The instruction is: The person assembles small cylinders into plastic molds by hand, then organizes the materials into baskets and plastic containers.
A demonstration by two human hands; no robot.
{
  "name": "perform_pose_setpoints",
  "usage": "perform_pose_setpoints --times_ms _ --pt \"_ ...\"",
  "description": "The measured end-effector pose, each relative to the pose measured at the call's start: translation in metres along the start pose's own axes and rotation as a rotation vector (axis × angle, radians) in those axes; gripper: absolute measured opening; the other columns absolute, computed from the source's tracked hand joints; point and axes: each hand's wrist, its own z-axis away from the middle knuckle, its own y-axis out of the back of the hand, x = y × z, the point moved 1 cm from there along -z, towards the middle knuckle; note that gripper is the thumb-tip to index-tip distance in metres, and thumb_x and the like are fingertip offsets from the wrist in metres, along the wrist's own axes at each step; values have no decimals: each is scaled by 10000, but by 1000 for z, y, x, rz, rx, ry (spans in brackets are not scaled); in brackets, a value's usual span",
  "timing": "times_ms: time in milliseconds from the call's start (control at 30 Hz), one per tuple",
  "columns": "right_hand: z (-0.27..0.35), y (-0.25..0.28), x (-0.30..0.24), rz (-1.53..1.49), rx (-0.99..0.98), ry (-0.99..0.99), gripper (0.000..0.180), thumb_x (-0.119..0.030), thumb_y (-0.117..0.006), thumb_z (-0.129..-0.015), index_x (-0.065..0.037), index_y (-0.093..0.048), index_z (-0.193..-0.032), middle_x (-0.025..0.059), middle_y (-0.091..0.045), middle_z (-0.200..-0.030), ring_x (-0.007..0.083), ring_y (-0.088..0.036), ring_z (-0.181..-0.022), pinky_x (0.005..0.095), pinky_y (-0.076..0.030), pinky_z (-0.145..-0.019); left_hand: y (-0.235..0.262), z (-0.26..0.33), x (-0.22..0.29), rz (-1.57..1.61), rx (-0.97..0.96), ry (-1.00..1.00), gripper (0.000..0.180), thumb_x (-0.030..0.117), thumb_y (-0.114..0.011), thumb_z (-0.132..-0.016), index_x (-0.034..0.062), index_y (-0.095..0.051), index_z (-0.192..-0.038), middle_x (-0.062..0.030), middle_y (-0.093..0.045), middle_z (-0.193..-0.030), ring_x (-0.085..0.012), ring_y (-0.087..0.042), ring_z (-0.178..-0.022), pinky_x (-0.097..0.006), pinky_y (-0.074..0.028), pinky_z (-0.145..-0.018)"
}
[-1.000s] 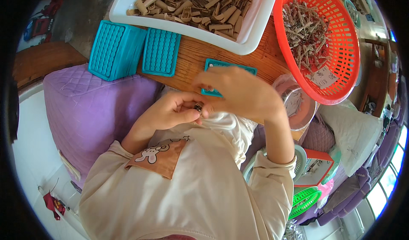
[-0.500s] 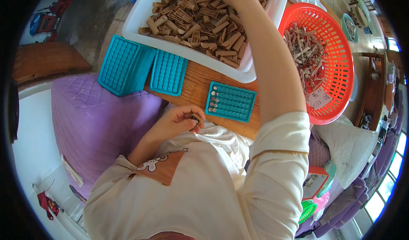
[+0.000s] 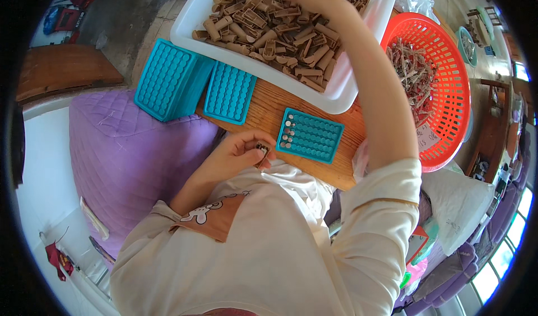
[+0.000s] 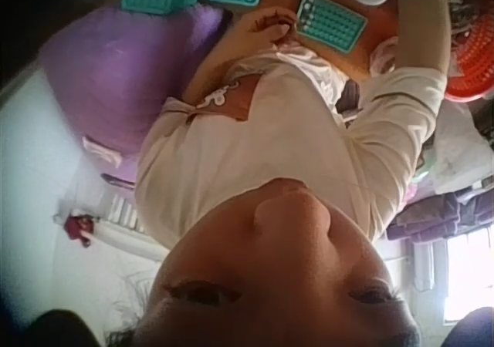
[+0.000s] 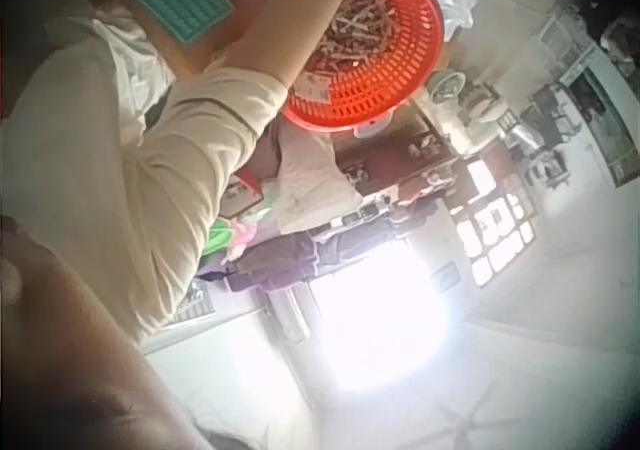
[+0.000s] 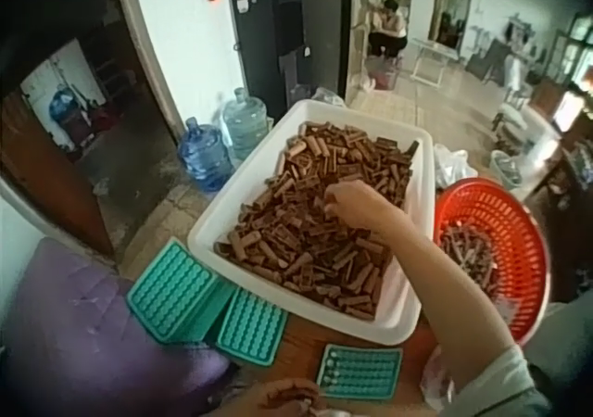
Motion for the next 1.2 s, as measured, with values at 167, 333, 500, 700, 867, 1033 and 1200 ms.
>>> perform_pose_setpoints --times_ms 167,333,500,700,867,1033,1200 --pt "75 93 -63 -765 164 -359 231 -169 -519 -770 -16 -567 -936 157 -584 -865 296 -550 -816 357 -433 -701 -3 -1 10 113 77 -89 249 64 -431 -838 20 -447 -1083 -83 -549 -939 -150 -552 -774 -274 -462 -686" --pt "159 67 -79 -1294 165 -288 311 -149 -536 -797 23 -503 -1054 37 -569 -883 98 -541 -792 209 -428 -647 -11 -10 20 439 109 -268 357 201 -412 -871 44 -362 -1188 -135 -485 -1116 -245 -525 -979 -346 -450 -820" --pt "216 38 -131 -1645 198 -385 309 -74 -586 -764 50 -496 -1032 64 -568 -900 127 -561 -795 226 -451 -676 -21 -20 26 378 173 -453 358 175 -436 -864 29 -371 -1185 -122 -505 -1084 -226 -511 -991 -322 -433 -830" --pt "230 2 -177 -1696 555 -512 343 -155 -639 -734 40 -513 -985 74 -567 -915 118 -548 -809 215 -444 -703 -27 -19 19 225 139 -526 399 182 -500 -834 23 -384 -1182 -102 -524 -1049 -157 -507 -971 -261 -409 -834" --pt "229 -2 -188 -1507 713 -533 229 18 -590 -733 29 -551 -958 74 -554 -911 130 -539 -803 239 -468 -665 -32 -19 17 156 124 -570 389 125 -530 -813 1 -402 -1158 -95 -525 -1047 -143 -499 -984 -256 -396 -848" --pt "231 -3 -194 -1279 710 -565 237 30 -626 -685 9 -573 -916 88 -575 -852 144 -552 -740 237 -467 -616 -36 -20 14 154 117 -629 362 51 -538 -795 -19 -417 -1129 -108 -524 -1053 -144 -505 -978 -264 -393 -858" --pt "233 -5 -194 -1205 743 -579 209 32 -634 -675 17 -571 -874 98 -577 -821 150 -559 -709 238 -470 -599 -39 -19 14 -17 112 -639 341 28 -524 -798 -26 -421 -1119 -122 -523 -1048 -145 -511 -967 -255 -408 -838"
